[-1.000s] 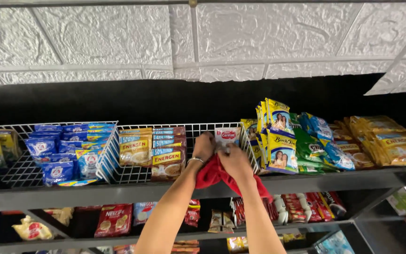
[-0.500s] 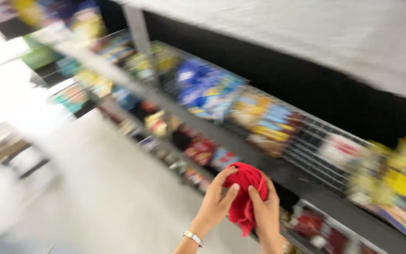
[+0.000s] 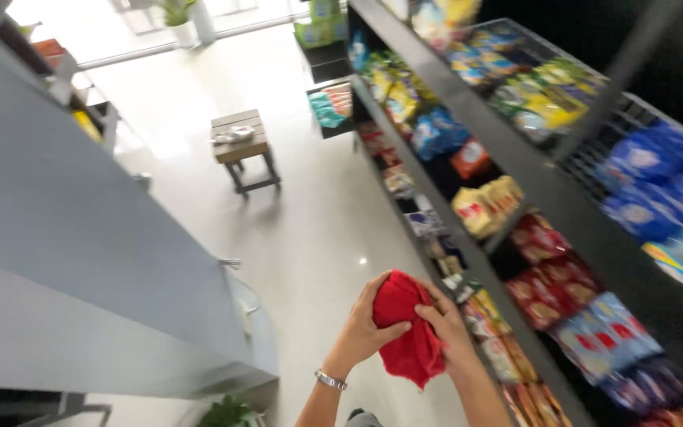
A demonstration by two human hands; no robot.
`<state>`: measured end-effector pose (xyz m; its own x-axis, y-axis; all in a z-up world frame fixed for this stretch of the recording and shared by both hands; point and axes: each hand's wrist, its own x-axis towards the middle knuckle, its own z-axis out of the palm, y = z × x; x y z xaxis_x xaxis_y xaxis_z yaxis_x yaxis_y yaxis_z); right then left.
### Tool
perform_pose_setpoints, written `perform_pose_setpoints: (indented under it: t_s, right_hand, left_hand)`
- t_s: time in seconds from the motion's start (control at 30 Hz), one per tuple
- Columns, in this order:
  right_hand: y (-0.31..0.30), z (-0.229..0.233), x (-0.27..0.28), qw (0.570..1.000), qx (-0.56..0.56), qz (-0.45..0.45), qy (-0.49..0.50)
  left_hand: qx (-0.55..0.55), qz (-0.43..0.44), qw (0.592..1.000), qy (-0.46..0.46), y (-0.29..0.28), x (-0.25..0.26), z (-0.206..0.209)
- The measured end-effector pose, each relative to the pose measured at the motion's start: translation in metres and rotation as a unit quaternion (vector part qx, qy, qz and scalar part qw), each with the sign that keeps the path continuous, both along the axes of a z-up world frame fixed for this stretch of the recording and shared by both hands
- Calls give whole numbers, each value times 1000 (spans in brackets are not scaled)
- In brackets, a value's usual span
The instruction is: Cleaning and organizing various product sachets on store shelves using a cloth.
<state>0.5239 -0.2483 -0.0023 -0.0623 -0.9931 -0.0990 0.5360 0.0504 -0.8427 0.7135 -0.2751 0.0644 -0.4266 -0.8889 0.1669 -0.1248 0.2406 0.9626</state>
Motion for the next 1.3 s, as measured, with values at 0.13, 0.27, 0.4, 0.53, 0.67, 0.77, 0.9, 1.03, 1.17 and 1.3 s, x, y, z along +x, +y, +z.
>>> perform_pose_setpoints:
  t_s: [0.13,0.27,0.4,0.53,0.67,0.77,0.9,1.03,1.17,1.3]
  right_hand:
    - [-75,21,59,996,13,56,62]
    - [-152,15,86,996,24,83,-22]
    - [-238,-34,78,990,42,112,-69]
    - [-339,-41,55,985,16,171,29]
    - [-454,-27,50,973,60,221,21]
    - [-532,5,70,954,30,290,73]
    - [-614,35,132,913,-2,329,243]
    - [-698,12,199,914,29,363,176]
    - [-779,-25,277,916,16,391,94]
    - [-855,-64,331,914,165,365,-55]
  left_hand:
    - [37,37,998,-21,-64,54,3]
    - [-35,81,996,-26,-127,84,3]
    - [-64,92,994,-15,-202,90,-8]
    - [-67,96,992,-35,-290,86,-3]
    - [-51,78,993,-66,-384,84,1]
    - [-71,104,990,-61,-446,97,-1]
    - [-35,166,985,-11,-513,128,-4]
    - [-54,229,972,28,-594,183,-45]
    - [-30,283,957,60,-683,263,-67]
    - [97,274,936,201,-776,328,-82]
